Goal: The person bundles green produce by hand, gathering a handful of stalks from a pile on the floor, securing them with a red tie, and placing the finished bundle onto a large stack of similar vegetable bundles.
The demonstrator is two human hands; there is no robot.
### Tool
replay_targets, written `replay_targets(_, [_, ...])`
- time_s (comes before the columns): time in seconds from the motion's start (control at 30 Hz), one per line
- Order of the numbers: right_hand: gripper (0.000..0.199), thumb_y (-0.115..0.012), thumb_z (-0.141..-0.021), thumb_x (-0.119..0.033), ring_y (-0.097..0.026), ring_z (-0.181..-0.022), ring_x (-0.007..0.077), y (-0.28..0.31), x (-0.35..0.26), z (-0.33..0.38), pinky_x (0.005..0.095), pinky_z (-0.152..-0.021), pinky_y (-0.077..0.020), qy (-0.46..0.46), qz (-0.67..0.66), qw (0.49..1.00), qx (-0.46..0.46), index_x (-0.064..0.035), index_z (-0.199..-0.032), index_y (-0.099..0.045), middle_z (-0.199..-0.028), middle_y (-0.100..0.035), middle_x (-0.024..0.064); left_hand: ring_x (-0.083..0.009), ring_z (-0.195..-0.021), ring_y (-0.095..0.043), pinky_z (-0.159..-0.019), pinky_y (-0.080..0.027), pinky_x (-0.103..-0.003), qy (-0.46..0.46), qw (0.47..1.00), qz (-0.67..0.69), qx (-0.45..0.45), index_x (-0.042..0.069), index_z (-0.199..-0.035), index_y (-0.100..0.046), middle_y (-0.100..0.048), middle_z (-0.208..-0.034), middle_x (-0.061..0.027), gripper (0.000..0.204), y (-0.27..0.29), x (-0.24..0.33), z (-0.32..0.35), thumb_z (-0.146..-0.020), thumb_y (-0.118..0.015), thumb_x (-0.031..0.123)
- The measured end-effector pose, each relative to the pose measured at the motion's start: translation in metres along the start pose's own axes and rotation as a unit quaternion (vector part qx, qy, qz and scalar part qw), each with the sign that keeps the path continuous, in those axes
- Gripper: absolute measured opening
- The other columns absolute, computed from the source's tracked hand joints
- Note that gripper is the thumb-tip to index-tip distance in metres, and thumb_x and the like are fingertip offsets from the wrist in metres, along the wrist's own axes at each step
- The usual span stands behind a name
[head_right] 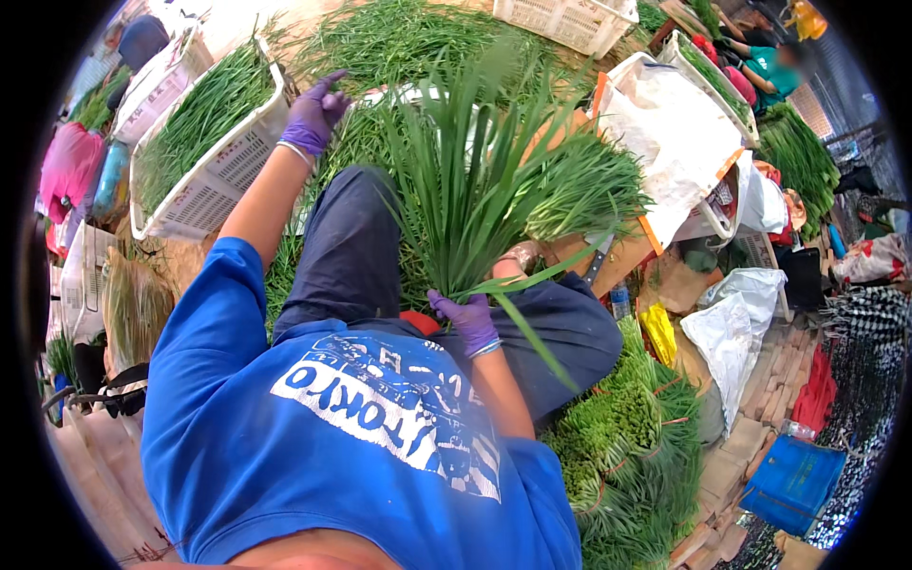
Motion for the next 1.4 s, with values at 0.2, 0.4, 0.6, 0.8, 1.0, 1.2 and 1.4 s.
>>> replay_targets(0.2, [0.021, -0.066, -0.072, -0.007, -0.052, -0.055, 0.0073, 0.007, 0.014, -0.001, 0.0183, -0.046, -0.0421, -0.005, 0.057, 0.998, -0.03, -0.0016, -0.09, -0.057, -0.068, -0.057, 0.0021, -0.0186, -0.085, -0.057, -0.085, -0.041, -0.032, -0.165, 0.966, 0.156, 0.121, 0.0, -0.108, -0.052, -0.056, -0.094, -0.0189, 0.034, -0.026, 0.116, 0.039, -0.082, -0.054, 0.022])
replay_targets(0.4, [0.017, -0.067, -0.072, -0.009, -0.052, -0.055, 0.0071, 0.003, 0.008, -0.002, 0.019, -0.048, -0.0423, -0.003, 0.068, 0.997, -0.041, -0.0031, -0.083, -0.057, -0.066, -0.057, 0.0015, -0.0265, -0.111, -0.043, -0.097, -0.029, -0.039, -0.368, 0.893, -0.195, -0.171, 0.001, -0.127, -0.029, -0.044, -0.117, -0.0214, 0.08, -0.097, 0.159, 0.102, -0.069, -0.063, 0.044])
replay_targets(0.6, [0.02, -0.067, -0.071, -0.008, -0.053, -0.059, 0.0074, 0.003, 0.01, 0.002, 0.0202, -0.052, -0.0432, -0.024, 0.047, 0.996, -0.071, -0.0029, -0.087, -0.057, -0.071, -0.058, 0.0016, -0.0265, -0.11, -0.045, -0.1, -0.02, -0.037, -0.222, 0.904, -0.274, -0.24, -0.004, -0.13, -0.019, -0.052, -0.112, -0.0173, 0.096, -0.117, 0.127, 0.115, -0.065, -0.067, 0.049])
replay_targets(0.8, [0.023, -0.067, -0.071, -0.007, -0.053, -0.062, 0.0078, 0.003, 0.015, 0.005, 0.0214, -0.057, -0.0442, -0.013, 0.019, 0.996, -0.082, -0.0027, -0.091, -0.057, -0.075, -0.06, 0.0018, -0.016, -0.091, -0.057, -0.1, -0.018, -0.034, -0.063, 0.921, -0.216, -0.319, 0.009, -0.119, -0.047, -0.063, -0.091, -0.0068, 0.062, -0.118, 0.118, 0.115, -0.071, -0.063, 0.045])
replay_targets(1.0, [0.018, -0.068, -0.071, -0.01, -0.05, -0.054, 0.0061, -0.006, -0.004, 0.006, 0.0199, -0.049, -0.0404, -0.036, 0.056, 0.996, -0.06, -0.0032, -0.084, -0.058, -0.067, -0.056, -0.0004, -0.0126, -0.087, -0.052, -0.085, -0.039, -0.03, -0.108, 0.911, -0.242, -0.316, 0.006, -0.094, -0.062, -0.06, -0.092, -0.0035, 0.021, -0.114, 0.122, 0.116, -0.078, -0.062, 0.018])
replay_targets(1.2, [0.02, -0.067, -0.072, -0.008, -0.051, -0.055, 0.0065, -0.003, 0.002, 0.004, 0.0196, -0.05, -0.0425, -0.022, 0.047, 0.996, -0.073, -0.002, -0.088, -0.058, -0.069, -0.058, 0.0013, -0.0138, -0.079, -0.058, -0.077, -0.045, -0.025, 0.096, 0.955, 0.097, -0.262, -0.003, -0.095, -0.06, -0.061, -0.089, -0.008, 0.021, -0.12, 0.104, 0.124, -0.084, -0.052, 0.014])
replay_targets(1.4, [0.023, -0.066, -0.072, -0.006, -0.049, -0.054, 0.006, -0.006, 0.001, 0.003, 0.0187, -0.048, -0.0398, -0.051, 0.03, 0.996, -0.072, -0.0006, -0.092, -0.056, -0.066, -0.055, 0.0003, -0.0095, -0.055, -0.05, -0.06, -0.042, -0.021, 0.121, 0.967, 0.107, -0.198, -0.001, -0.09, -0.06, -0.062, -0.078, -0.0085, 0.029, -0.116, 0.111, 0.118, -0.086, -0.046, 0.024])
Point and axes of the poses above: each hand's wrist, its own z-axis away from the middle knuckle, its own y-axis out of the back of the hand, x = y × z, the point moved 1 cm from there along -z, towards the middle knuckle
